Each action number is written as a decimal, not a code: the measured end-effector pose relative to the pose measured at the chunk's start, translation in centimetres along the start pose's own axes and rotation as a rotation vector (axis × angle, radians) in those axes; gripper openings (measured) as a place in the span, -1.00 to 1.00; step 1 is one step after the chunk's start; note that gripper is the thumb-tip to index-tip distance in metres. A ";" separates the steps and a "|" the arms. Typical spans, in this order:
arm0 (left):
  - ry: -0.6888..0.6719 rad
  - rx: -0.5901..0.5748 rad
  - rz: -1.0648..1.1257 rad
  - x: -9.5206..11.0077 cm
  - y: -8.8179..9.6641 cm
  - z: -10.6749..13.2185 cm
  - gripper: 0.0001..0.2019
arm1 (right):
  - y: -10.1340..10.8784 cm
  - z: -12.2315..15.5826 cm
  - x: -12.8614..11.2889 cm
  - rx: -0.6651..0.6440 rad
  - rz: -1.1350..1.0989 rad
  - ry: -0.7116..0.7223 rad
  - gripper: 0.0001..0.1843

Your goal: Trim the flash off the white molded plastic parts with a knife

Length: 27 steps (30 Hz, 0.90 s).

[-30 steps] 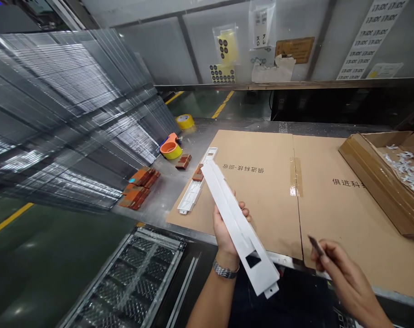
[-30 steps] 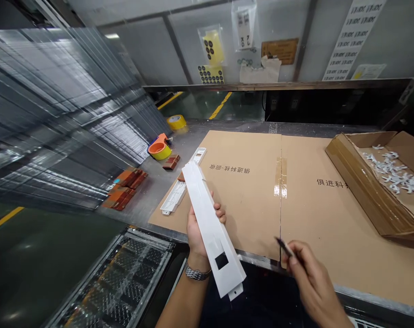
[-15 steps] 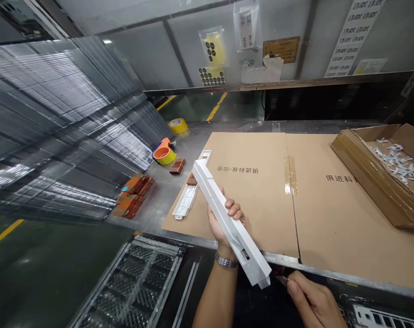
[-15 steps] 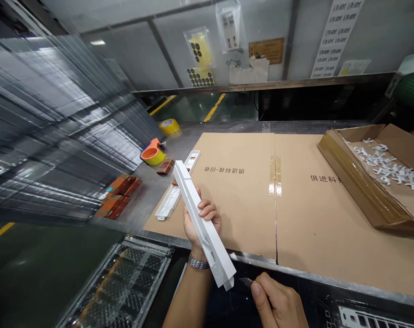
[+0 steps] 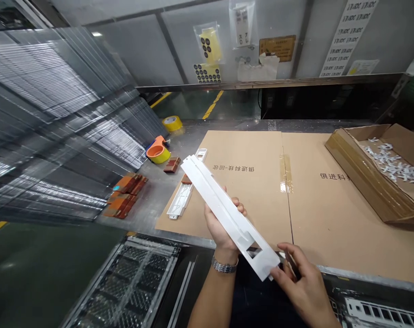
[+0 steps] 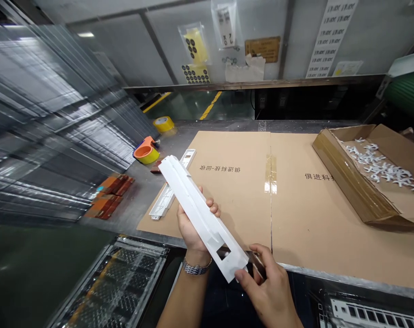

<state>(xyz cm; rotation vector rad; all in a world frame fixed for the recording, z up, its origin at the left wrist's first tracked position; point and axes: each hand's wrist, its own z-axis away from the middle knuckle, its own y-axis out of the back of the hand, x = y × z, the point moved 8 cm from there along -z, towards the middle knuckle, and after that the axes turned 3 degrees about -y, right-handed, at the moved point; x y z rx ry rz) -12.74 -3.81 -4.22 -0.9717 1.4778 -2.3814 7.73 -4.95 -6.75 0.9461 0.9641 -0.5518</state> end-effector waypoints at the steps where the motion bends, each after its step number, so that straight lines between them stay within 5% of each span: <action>1: -0.007 0.012 -0.020 0.0 -0.1 0.2 -0.60 | -0.3 -0.1 -0.7 -0.014 -0.001 0.004 -0.54; 7: -0.003 0.057 -0.091 0.3 -0.2 0.7 -0.55 | -0.7 -0.3 -2.9 -0.130 -0.114 0.054 -0.62; 17: 0.057 0.043 -0.017 -0.3 0.1 0.2 -0.61 | -0.6 -0.5 -0.2 -0.114 -0.349 -0.124 -0.48; 27: -0.037 -0.102 0.214 0.8 1.6 -1.4 -0.64 | -0.1 1.5 -0.4 -0.158 -0.201 -0.036 -0.52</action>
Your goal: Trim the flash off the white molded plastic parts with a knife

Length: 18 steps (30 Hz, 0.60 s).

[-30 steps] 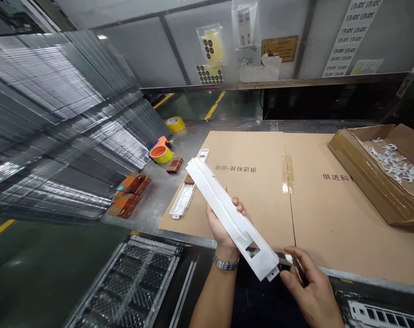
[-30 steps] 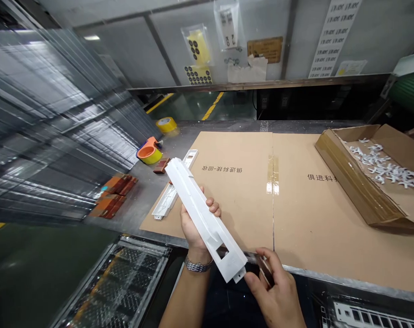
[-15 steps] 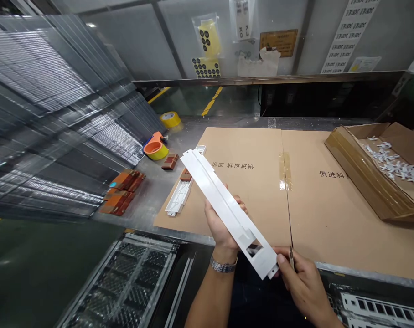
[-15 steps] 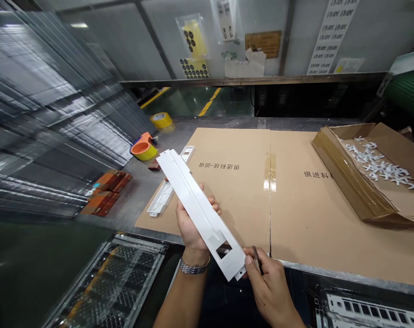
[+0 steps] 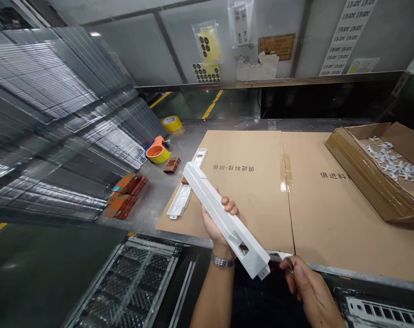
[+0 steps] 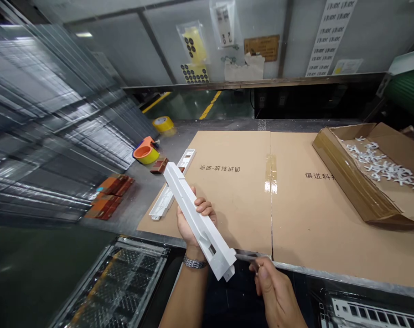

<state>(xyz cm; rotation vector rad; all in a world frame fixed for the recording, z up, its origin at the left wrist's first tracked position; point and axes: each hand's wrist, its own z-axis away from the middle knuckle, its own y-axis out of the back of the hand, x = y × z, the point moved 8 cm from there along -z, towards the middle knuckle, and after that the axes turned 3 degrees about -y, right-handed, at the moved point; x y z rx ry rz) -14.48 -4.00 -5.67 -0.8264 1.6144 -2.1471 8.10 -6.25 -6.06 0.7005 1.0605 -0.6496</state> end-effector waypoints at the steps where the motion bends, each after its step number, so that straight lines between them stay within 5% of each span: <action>1: -0.006 -0.021 0.032 0.0 0.1 -0.1 -0.64 | -0.2 0.3 -0.2 -0.002 0.046 0.021 -0.55; 7: -0.022 -0.131 0.176 -0.1 -0.3 -0.1 -0.65 | -1.3 1.0 -0.1 -0.016 0.272 0.134 -0.59; 18: -0.008 -0.235 0.228 -0.1 -1.3 0.1 -0.65 | -1.9 0.7 0.0 -0.092 0.416 0.095 -0.56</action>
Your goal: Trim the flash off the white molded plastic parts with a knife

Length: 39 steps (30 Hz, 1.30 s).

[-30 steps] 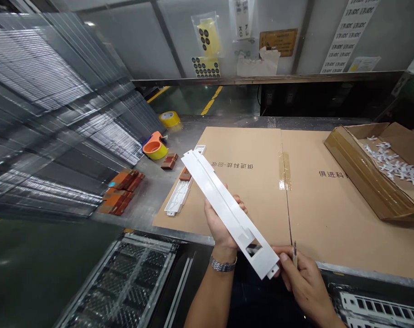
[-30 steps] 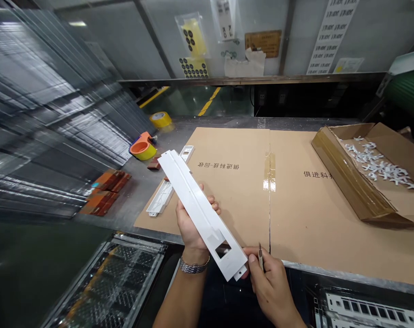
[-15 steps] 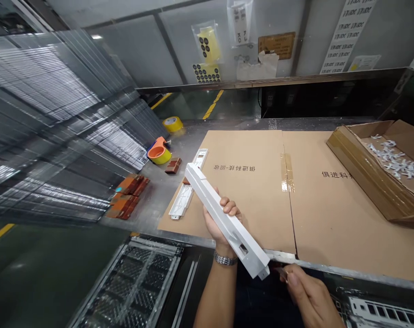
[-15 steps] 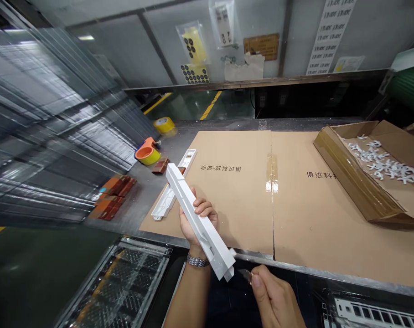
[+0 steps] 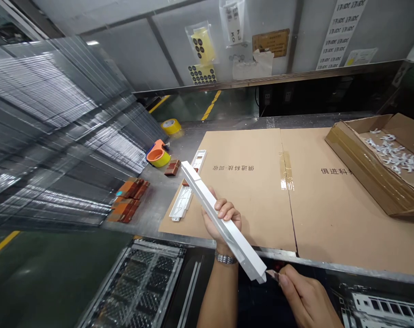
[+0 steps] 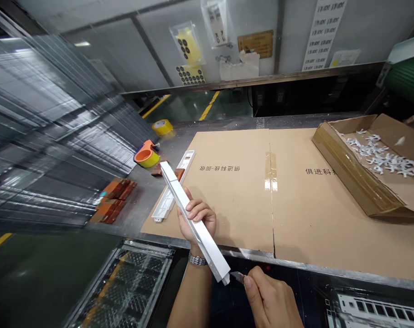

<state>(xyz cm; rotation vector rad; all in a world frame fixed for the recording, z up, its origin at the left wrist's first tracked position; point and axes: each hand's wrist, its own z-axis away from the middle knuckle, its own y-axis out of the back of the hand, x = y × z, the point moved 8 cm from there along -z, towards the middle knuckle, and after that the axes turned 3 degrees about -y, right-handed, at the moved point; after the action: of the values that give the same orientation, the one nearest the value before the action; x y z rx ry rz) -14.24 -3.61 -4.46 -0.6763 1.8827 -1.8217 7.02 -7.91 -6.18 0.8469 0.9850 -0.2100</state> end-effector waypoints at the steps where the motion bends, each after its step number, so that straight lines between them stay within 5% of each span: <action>1: 0.001 -0.003 0.000 0.0 0.0 0.0 -0.65 | 0.0 0.0 0.0 0.004 0.001 0.003 -0.55; 27: 0.033 -0.029 0.023 -0.6 0.4 0.1 -0.62 | 0.5 0.1 -1.2 0.099 0.157 0.161 -0.57; 39: 0.062 0.000 0.037 -1.3 0.6 0.1 -0.53 | 0.5 0.2 -0.8 0.026 0.129 0.147 -0.55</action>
<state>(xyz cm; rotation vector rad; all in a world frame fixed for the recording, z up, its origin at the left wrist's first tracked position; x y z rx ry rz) -13.17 -2.88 -5.07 -0.5878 1.9221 -1.8392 6.96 -7.88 -5.26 0.9563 1.0619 -0.0505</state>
